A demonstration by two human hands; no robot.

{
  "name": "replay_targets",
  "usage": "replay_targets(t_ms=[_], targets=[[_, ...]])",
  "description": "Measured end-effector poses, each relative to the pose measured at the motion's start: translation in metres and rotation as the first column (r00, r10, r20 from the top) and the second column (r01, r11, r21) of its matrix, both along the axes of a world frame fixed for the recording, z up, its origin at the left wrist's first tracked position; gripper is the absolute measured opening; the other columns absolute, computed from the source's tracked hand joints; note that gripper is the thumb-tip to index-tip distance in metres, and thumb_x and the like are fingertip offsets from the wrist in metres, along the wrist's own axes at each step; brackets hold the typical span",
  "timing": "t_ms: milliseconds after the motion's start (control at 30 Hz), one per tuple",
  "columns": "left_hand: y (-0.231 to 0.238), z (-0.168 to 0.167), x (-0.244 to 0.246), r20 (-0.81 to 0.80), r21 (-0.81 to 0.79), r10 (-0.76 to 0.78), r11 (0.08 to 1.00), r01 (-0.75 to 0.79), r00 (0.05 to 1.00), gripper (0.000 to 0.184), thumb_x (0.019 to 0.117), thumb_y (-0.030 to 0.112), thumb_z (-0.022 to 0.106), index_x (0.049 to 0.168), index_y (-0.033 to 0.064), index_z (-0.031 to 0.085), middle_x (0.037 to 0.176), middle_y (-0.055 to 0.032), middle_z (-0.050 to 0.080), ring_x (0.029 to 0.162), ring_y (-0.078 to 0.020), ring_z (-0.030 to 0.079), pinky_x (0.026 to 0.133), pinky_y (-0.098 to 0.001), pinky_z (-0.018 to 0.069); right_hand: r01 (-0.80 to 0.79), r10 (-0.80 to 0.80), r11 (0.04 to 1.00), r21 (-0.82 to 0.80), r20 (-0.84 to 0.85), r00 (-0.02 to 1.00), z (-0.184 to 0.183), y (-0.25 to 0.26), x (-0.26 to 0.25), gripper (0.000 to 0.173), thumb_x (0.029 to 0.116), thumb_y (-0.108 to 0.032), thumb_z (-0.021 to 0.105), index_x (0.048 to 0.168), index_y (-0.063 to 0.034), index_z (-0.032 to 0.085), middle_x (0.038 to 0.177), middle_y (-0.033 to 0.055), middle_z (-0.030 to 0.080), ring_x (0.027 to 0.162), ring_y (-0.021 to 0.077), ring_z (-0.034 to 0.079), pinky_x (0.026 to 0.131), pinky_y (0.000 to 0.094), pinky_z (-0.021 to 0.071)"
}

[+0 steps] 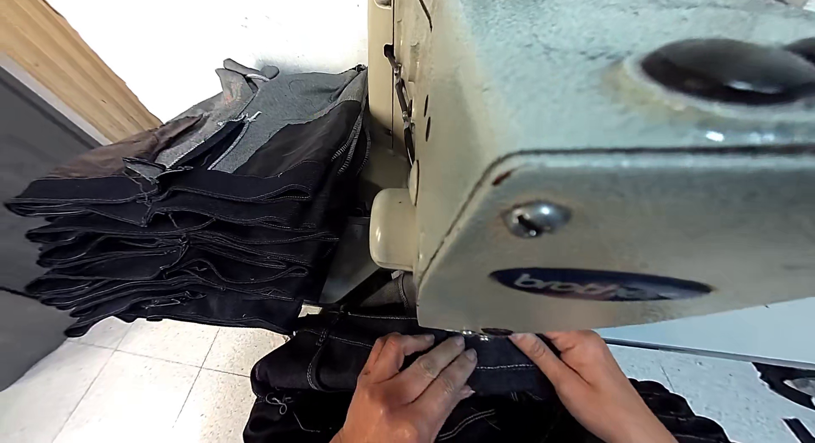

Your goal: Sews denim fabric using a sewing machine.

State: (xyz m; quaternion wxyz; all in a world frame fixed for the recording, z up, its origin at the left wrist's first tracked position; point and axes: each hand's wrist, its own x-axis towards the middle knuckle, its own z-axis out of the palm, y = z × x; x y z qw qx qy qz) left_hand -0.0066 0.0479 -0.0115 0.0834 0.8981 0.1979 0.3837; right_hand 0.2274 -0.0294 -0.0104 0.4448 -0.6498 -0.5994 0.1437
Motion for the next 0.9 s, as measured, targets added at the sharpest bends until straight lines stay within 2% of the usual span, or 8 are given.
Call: replay_targets(t_ms=[233,400,567,667,767,833,900], targets=[[-0.004,-0.004,0.0,0.034,-0.041,-0.008,0.999,0.01,0.999,0.023,0.1035,0.03,0.06,0.118,0.0221,0.076,0.124,0.0075,0.073,0.119,-0.0128,0.06,0.103,-0.0279,0.0411,0.008,-0.009,0.999,-0.041,-0.028,1.0,-0.009,-0.008,-0.002,0.045,0.1058,-0.045,0.048,0.094,-0.0094,0.073,0.08,-0.0032,0.071,0.077,-0.0087,0.063,0.069,0.013,0.0507],[0.002,-0.001,-0.006,0.076,-0.136,-0.075,0.987,0.085,0.994,0.021,0.1023,0.028,0.063,0.114,0.0217,0.079,0.121,0.0075,0.075,0.118,-0.0112,0.061,0.103,-0.0276,0.0403,-0.072,0.073,0.994,-0.076,0.008,0.997,0.0,-0.01,0.0,0.043,0.1063,-0.039,0.051,0.098,-0.0025,0.073,0.083,0.0076,0.073,0.079,-0.0001,0.067,0.072,0.0188,0.0529],[0.014,0.001,-0.013,0.121,-0.251,-0.184,0.945,0.209,0.976,0.022,0.1018,0.03,0.063,0.111,0.0199,0.08,0.119,0.0068,0.076,0.121,-0.0084,0.061,0.106,-0.0252,0.0398,-0.095,0.097,0.994,-0.05,0.034,0.995,-0.003,-0.014,0.005,0.042,0.1059,-0.042,0.051,0.095,-0.0056,0.07,0.079,0.0059,0.07,0.073,0.0013,0.064,0.065,0.0191,0.0502],[0.021,0.004,-0.017,0.195,-0.365,-0.214,0.89,0.273,0.957,0.02,0.1008,0.028,0.065,0.104,0.0162,0.081,0.111,0.0043,0.078,0.118,-0.0076,0.064,0.107,-0.0243,0.0423,-0.094,0.095,0.995,-0.044,0.013,0.995,-0.004,-0.02,0.008,0.043,0.1041,-0.045,0.054,0.1,-0.0063,0.071,0.087,0.0054,0.072,0.081,0.0014,0.066,0.072,0.0191,0.0532],[0.032,0.011,-0.027,0.252,-0.466,-0.287,0.801,0.376,0.924,0.021,0.1024,0.024,0.063,0.104,0.0099,0.078,0.107,-0.0012,0.078,0.118,-0.0123,0.066,0.108,-0.0287,0.0476,-0.068,0.07,0.996,-0.049,0.032,0.997,-0.006,-0.028,0.008,0.045,0.1025,-0.048,0.055,0.106,-0.006,0.071,0.092,0.0073,0.073,0.085,0.0059,0.068,0.076,0.0231,0.0556],[0.042,0.015,-0.034,0.262,-0.5,-0.264,0.786,0.364,0.928,0.022,0.1033,0.025,0.061,0.107,0.0105,0.077,0.108,-0.0013,0.077,0.115,-0.0123,0.067,0.104,-0.0304,0.0523,-0.048,0.051,0.996,-0.072,0.043,0.998,-0.009,-0.034,0.01,0.047,0.1015,-0.05,0.056,0.109,-0.0062,0.07,0.095,0.0082,0.074,0.087,0.0093,0.07,0.077,0.0272,0.0571],[0.051,0.019,-0.039,0.238,-0.512,-0.18,0.812,0.281,0.954,0.021,0.1026,0.027,0.062,0.106,0.0128,0.078,0.105,0.0013,0.077,0.11,-0.0091,0.069,0.099,-0.028,0.0554,-0.027,0.032,0.993,-0.112,0.041,0.999,-0.011,-0.042,0.01,0.05,0.1,-0.052,0.057,0.112,-0.0058,0.07,0.098,0.0095,0.074,0.091,0.013,0.071,0.079,0.0321,0.0584]])
